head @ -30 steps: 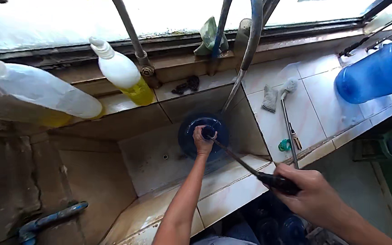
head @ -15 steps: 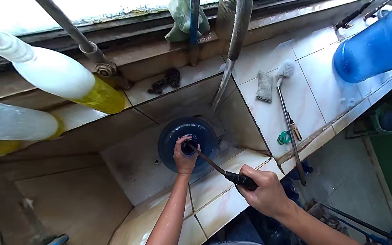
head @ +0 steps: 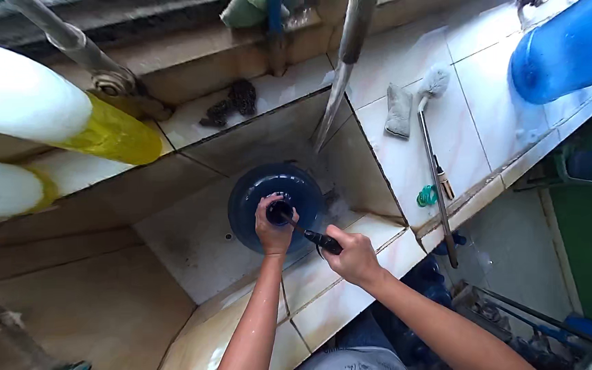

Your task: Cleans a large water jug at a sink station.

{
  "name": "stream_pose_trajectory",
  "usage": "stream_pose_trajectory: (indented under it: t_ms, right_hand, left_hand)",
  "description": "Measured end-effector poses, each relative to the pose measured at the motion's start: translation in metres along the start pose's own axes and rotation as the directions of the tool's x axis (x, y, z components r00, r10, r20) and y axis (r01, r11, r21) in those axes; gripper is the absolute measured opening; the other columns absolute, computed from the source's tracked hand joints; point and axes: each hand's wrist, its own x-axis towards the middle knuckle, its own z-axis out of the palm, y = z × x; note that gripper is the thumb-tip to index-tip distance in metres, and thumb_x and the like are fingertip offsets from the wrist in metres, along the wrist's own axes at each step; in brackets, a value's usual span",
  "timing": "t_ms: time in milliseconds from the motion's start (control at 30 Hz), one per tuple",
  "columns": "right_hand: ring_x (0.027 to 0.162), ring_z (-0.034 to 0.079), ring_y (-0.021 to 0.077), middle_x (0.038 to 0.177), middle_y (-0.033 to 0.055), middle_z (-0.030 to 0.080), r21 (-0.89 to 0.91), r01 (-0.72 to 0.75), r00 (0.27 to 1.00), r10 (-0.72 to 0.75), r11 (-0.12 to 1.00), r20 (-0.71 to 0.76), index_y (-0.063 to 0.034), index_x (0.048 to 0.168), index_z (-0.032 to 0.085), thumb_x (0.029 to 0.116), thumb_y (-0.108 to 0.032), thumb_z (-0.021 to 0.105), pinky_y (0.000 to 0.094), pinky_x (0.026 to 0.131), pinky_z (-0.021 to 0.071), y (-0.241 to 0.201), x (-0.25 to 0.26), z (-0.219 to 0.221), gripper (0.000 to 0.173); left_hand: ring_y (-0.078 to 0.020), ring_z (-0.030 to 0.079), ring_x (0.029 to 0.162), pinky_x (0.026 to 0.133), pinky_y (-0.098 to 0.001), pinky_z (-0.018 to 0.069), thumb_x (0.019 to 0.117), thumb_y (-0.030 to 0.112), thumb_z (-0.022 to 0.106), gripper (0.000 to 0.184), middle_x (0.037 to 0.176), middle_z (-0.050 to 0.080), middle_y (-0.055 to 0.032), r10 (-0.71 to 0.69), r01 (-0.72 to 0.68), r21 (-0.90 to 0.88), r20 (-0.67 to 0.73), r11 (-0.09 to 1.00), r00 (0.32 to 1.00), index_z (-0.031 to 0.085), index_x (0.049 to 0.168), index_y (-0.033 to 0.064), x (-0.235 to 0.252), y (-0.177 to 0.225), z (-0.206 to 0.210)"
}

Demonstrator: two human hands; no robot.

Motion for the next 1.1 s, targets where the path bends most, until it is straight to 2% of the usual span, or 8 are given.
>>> stream_pose_trajectory:
  t_ms: [233,433,567,700,767,833,900,1100]
  right_hand:
    - [0.061,0.068,0.0263,0.066,0.0094,0.066,0.004,0.037,0.999,-0.037,0.999,-0.026,-0.0058,0.089,0.069,0.0867,-0.019,0.068,0.0456,0.052,0.0500,0.008,0.002,0.012,0.013]
    - [0.084,0.068,0.0281,0.084,0.0111,0.068,-0.063,-0.226,0.883,0.231,0.972,0.409,-0.0092,0.103,0.067,0.0962,-0.023,0.060,0.0513,0.071,0.0501,-0.008,0.024,-0.037,0.017]
    - [0.062,0.064,0.0232,0.067,0.0081,0.063,0.078,-0.019,0.995,0.011,0.997,0.101,-0.0059,0.090,0.067,0.0889,-0.020,0.065,0.0447,0.055,0.0486,0.022,0.009,-0.007,0.015]
    - [0.055,0.060,0.0160,0.063,0.0067,0.062,0.203,0.155,0.986,-0.139,0.967,-0.089,-0.0028,0.083,0.066,0.0852,-0.014,0.068,0.0350,0.049,0.0472,0.044,-0.004,0.021,0.012]
    - [0.059,0.061,0.0191,0.064,0.0070,0.061,0.167,0.032,0.995,-0.047,0.985,0.087,-0.0038,0.086,0.066,0.0874,-0.017,0.066,0.0399,0.052,0.0467,0.033,0.001,0.002,0.014]
    - [0.071,0.064,0.0246,0.073,0.0089,0.063,0.036,-0.152,0.920,0.128,0.988,0.370,-0.0063,0.094,0.065,0.0910,-0.021,0.060,0.0470,0.062,0.0470,0.013,0.013,-0.030,0.015]
    - [0.077,0.065,0.0260,0.078,0.0093,0.064,-0.051,-0.186,0.869,0.188,0.981,0.458,-0.0080,0.097,0.065,0.0930,-0.021,0.059,0.0489,0.066,0.0475,0.002,0.031,-0.048,0.015]
    - [0.056,0.059,0.0158,0.062,0.0064,0.061,0.205,0.162,0.983,-0.177,0.965,0.053,-0.0034,0.082,0.065,0.0846,-0.015,0.068,0.0361,0.051,0.0454,0.060,0.020,-0.007,0.012]
  left_hand:
    - [-0.0263,0.060,0.129,0.117,-0.0445,0.0402,0.0771,0.024,0.085,0.056,0.126,0.070,-0.0136,-0.004,0.004,0.008,-0.012,1.000,1.000,0.063,0.123,0.0000,0.001,-0.002,0.001]
    - [-0.0271,0.061,0.128,0.115,-0.0436,0.0428,0.0809,0.028,0.084,0.054,0.125,0.070,-0.0137,0.009,-0.009,0.020,-0.032,1.000,0.999,0.064,0.123,0.0005,-0.005,0.002,0.005]
    - [-0.0272,0.062,0.128,0.115,-0.0437,0.0435,0.0793,0.026,0.085,0.053,0.125,0.070,-0.0139,0.004,-0.004,0.029,-0.031,1.000,1.000,0.065,0.122,0.0008,-0.008,0.003,0.007]
    - [-0.0301,0.062,0.127,0.114,-0.0456,0.0444,0.0762,0.024,0.086,0.056,0.122,0.071,-0.0163,0.010,-0.010,0.011,-0.040,1.000,0.999,0.065,0.121,-0.0023,-0.007,0.002,0.008]
    - [-0.0308,0.063,0.126,0.114,-0.0458,0.0444,0.0750,0.024,0.087,0.056,0.121,0.071,-0.0169,0.009,-0.009,0.002,-0.048,1.000,0.999,0.065,0.120,-0.0027,-0.008,0.001,0.010]
    - [-0.0296,0.062,0.127,0.115,-0.0452,0.0429,0.0763,0.025,0.086,0.056,0.123,0.071,-0.0155,0.006,-0.006,-0.006,-0.021,1.000,1.000,0.065,0.121,-0.0013,-0.011,0.002,0.009]
    - [-0.0291,0.062,0.127,0.116,-0.0461,0.0425,0.0767,0.025,0.086,0.055,0.122,0.071,-0.0149,0.029,-0.029,-0.008,0.002,1.000,1.000,0.065,0.121,-0.0008,-0.005,0.000,0.009]
    - [-0.0250,0.064,0.125,0.116,-0.0450,0.0440,0.0805,0.028,0.086,0.049,0.121,0.073,-0.0109,0.052,-0.052,0.012,-0.011,0.999,0.999,0.068,0.118,0.0029,-0.003,0.000,0.014]
